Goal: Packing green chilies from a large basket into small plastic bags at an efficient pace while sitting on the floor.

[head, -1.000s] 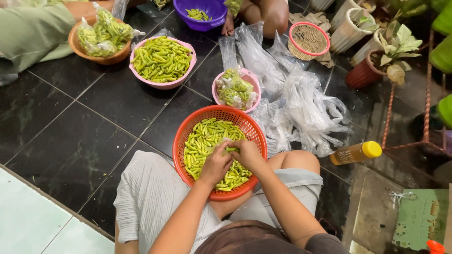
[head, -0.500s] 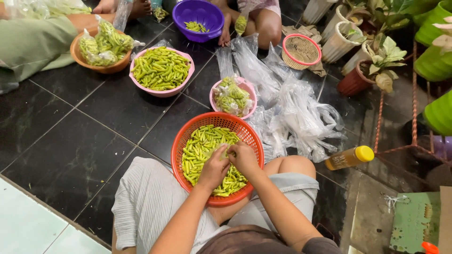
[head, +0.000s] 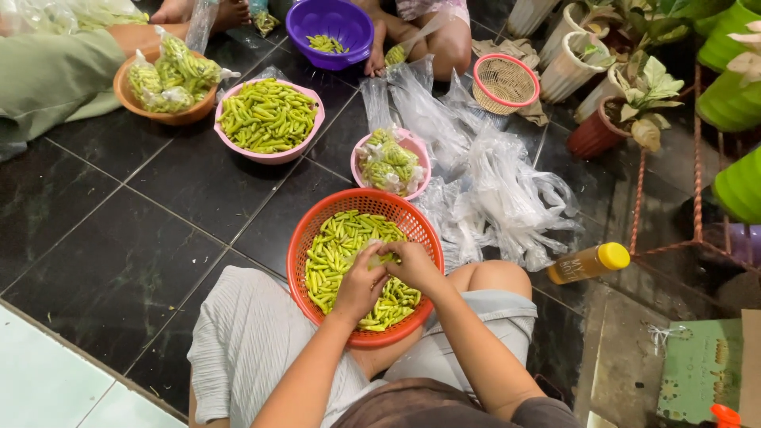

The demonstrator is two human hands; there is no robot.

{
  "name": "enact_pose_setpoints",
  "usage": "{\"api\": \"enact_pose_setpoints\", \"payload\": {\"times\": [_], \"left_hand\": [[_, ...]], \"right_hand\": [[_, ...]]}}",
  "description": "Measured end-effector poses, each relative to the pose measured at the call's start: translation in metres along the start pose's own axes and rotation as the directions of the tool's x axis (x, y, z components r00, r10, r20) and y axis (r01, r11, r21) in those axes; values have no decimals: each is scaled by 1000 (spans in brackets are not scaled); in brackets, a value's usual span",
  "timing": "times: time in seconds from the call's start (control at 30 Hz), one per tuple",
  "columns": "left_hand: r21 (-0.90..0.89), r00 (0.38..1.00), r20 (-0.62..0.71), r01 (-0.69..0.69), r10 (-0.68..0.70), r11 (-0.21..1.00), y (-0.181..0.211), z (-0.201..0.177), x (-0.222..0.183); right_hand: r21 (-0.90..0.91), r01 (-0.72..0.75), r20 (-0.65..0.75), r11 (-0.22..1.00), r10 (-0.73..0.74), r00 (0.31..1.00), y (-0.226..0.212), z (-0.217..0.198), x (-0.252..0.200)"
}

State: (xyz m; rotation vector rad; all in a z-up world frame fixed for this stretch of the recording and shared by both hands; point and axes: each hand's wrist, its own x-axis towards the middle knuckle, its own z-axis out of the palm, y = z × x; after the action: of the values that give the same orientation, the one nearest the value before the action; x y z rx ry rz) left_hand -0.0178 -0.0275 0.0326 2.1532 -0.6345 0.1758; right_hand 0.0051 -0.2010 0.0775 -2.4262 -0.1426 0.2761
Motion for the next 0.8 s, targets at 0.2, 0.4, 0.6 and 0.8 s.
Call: {"api": "enact_pose_setpoints", "payload": {"times": [0.2,0.4,0.6,0.8], "left_hand": [[-38,1000,-20,7,-7,999,7,-3,1],[-67,1000,-24,-5,3,998,3,1,0],[-95,999,-34,14,-17,995,9,-7,2],[6,973,-151,-176,175,984,-4,11,-2]], "right_hand": [[88,-29,-111,996,39,993,7,15,-1],[121,19,-16,992,-18,1000,9,4,-4],[182,26,-172,983,6,985,19,8,-4],[168,-111,-103,979,130,986,49,22,9]]}}
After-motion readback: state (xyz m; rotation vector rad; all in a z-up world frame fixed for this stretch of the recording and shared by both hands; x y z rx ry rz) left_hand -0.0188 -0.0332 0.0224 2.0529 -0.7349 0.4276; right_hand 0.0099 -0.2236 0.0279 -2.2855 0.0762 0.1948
